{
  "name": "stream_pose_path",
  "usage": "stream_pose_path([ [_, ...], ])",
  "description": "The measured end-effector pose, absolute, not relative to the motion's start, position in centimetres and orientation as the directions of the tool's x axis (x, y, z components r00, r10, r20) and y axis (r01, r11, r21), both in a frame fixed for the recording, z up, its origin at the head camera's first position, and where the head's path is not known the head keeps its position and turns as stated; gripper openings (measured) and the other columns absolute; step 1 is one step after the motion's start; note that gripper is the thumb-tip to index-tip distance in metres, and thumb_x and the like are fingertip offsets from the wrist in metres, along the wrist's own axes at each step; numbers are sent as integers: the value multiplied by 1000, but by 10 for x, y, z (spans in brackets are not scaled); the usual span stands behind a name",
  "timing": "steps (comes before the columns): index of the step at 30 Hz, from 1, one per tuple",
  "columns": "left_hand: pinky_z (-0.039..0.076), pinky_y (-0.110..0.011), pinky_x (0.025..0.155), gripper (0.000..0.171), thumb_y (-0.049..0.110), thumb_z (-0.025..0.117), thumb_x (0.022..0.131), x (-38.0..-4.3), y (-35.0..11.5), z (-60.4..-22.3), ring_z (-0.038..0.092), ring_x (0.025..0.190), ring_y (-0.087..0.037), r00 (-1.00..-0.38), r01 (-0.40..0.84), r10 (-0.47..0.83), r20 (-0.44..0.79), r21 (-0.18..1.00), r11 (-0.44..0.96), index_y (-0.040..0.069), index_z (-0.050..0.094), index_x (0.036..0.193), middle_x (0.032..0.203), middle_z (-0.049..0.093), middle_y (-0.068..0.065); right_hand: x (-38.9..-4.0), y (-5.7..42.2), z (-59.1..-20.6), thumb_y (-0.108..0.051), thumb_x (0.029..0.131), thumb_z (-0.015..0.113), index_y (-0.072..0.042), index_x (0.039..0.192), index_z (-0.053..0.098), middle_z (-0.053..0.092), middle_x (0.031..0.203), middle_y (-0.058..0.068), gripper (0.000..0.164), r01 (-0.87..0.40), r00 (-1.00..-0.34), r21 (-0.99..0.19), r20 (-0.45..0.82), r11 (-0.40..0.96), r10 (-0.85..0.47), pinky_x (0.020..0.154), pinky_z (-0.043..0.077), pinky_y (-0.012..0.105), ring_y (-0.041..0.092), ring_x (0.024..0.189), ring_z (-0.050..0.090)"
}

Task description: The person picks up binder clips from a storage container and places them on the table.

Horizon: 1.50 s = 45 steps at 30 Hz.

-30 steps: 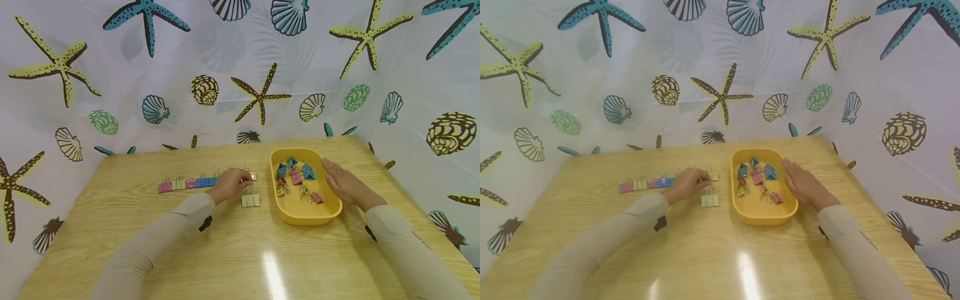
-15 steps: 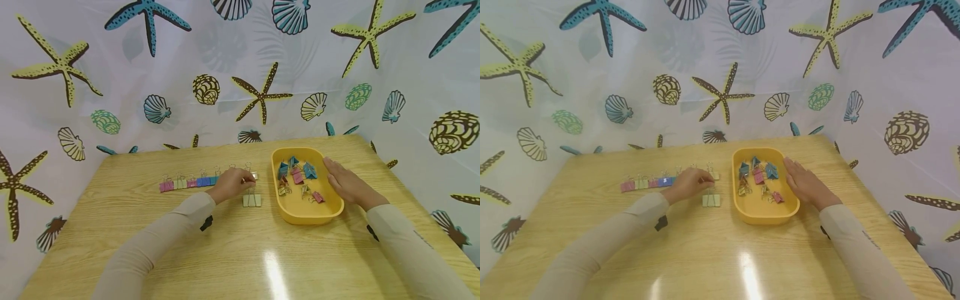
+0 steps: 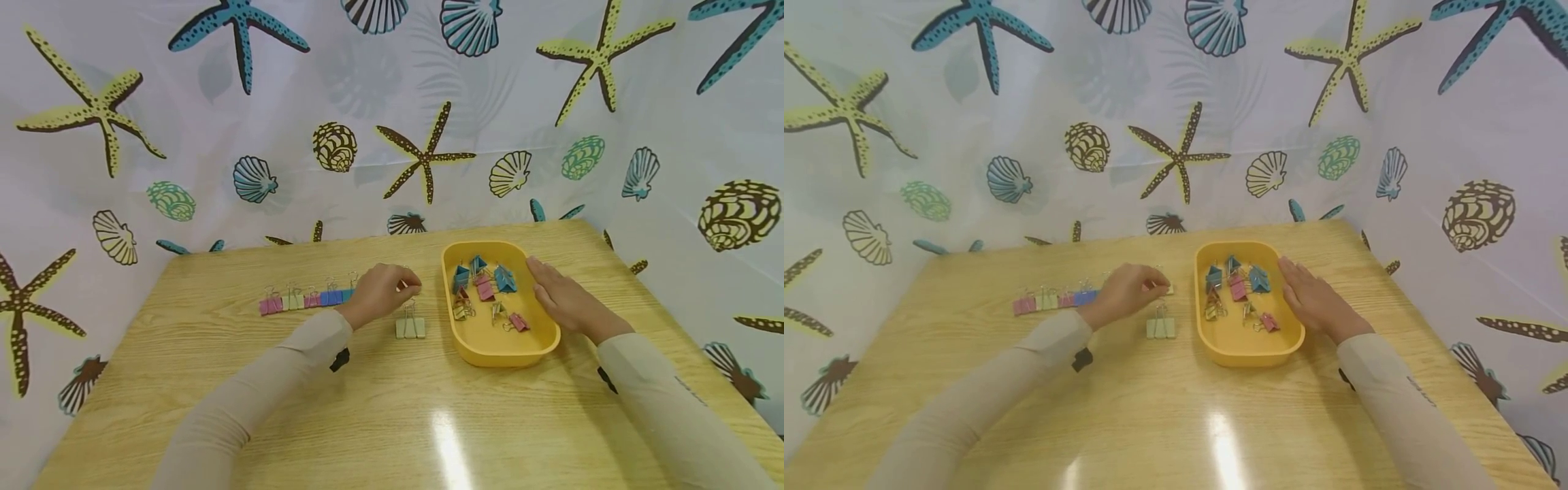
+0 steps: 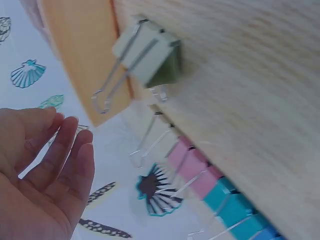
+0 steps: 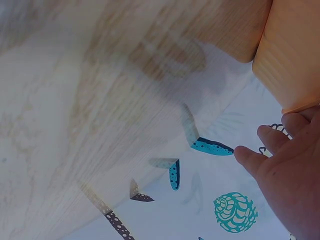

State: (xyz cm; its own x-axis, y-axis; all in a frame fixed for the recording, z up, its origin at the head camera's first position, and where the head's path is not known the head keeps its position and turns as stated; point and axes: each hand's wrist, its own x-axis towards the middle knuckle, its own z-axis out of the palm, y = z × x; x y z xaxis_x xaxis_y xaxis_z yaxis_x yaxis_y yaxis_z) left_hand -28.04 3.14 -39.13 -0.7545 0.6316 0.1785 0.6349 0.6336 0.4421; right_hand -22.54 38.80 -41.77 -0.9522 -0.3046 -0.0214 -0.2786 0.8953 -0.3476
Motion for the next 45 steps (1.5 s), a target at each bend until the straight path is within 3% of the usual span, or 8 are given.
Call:
stream_pose_path([
  [12, 50, -22, 72, 17, 23, 60, 96, -279, 72, -338, 63, 82, -7, -667, 722, 703, 247, 447, 529, 14, 74, 102, 96, 72, 2, -226, 387, -417, -27, 107, 27, 0, 153, 5, 8, 157, 24, 58, -284, -951, -341, -17, 896, -308, 108, 10, 67, 47, 142, 11],
  [18, 48, -20, 70, 19, 22, 58, 97, -281, 110, -321, 60, 77, -7, -670, 706, 701, 245, 503, 499, 11, 72, 104, 92, 70, 1, -226, 387, -418, -27, 107, 27, 1, 153, 6, 9, 157, 25, 57, -291, -950, -338, -10, 895, -312, 107, 11, 68, 49, 141, 13],
  [29, 49, -18, 71, 20, 21, 59, 97, -294, 165, -321, 63, 82, -11, -795, 535, 585, 163, 643, 548, 8, 73, 104, 97, 70, -2, -226, 388, -417, -27, 107, 26, 2, 152, 8, 10, 157, 24, 57, -286, -951, -348, -14, 893, -310, 107, 13, 68, 49, 140, 14],
  [34, 48, -18, 64, 19, 20, 60, 96, -298, 178, -332, 63, 75, -12, -851, 434, 518, 90, 675, 596, 9, 74, 102, 98, 70, -3, -226, 389, -418, -27, 107, 27, 2, 152, 8, 11, 157, 25, 57, -292, -949, -347, -9, 891, -314, 106, 13, 69, 50, 140, 14],
  [45, 46, -20, 61, 19, 20, 61, 95, -301, 196, -361, 60, 73, -12, -917, 281, 399, -5, 703, 654, 10, 74, 104, 103, 71, -3, -225, 387, -419, -24, 106, 30, 2, 152, 11, 12, 157, 25, 56, -288, -953, -354, 13, 890, -303, 106, 12, 69, 50, 140, 15],
])
